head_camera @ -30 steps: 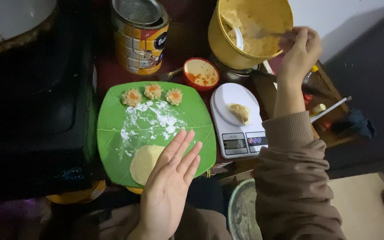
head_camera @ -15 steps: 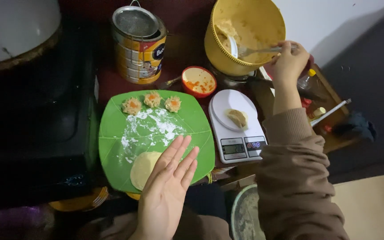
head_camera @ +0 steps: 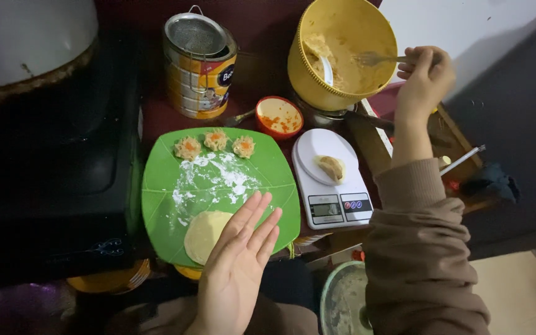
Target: Preparing dumplings by placing meat filling onto wrappers and folding them.
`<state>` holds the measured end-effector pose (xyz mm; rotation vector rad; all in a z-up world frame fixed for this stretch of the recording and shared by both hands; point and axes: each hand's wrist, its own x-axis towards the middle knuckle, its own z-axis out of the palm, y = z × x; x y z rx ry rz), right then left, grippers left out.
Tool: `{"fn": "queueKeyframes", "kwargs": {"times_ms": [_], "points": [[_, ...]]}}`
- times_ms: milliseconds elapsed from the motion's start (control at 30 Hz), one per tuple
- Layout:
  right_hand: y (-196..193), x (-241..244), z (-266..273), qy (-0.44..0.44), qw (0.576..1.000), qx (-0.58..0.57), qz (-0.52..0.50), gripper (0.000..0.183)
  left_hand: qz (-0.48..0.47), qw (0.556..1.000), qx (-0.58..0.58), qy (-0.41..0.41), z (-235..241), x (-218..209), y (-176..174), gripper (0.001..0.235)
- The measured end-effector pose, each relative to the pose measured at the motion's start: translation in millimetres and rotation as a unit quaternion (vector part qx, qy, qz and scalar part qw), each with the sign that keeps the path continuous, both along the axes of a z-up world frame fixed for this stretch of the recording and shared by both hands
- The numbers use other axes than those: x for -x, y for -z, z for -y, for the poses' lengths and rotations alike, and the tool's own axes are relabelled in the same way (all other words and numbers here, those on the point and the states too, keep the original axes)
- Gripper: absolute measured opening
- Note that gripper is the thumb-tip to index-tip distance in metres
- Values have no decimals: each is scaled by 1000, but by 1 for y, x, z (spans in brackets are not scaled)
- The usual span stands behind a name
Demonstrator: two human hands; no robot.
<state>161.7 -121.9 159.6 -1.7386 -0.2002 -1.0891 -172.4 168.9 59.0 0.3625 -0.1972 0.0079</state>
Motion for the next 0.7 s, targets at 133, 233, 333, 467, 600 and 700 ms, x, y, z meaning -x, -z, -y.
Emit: {"fn": "queueKeyframes", "kwargs": {"times_ms": [133, 233, 333, 467, 600, 700], "points": [[19, -11, -15, -21, 999, -4, 24, 21, 0, 1000, 0, -5, -3, 2, 0, 56], [29, 1, -39, -8, 998, 41, -37, 25, -2, 1000, -6, -2, -4, 2, 1, 55], [41, -2, -51, 9, 982, 181, -61, 29, 3, 1000, -2, -3, -5, 1, 3, 56], [56, -15, -54, 9, 947, 321, -19, 26, -13, 1000, 7, -23, -5, -3, 11, 60], [38, 31, -75, 28, 943, 326, -65, 30, 4, 1000, 0, -21, -13, -1, 1, 57], [29, 61, -83, -1, 952, 294, -78, 29, -7, 1000, -13, -21, -12, -2, 3, 57]]}}
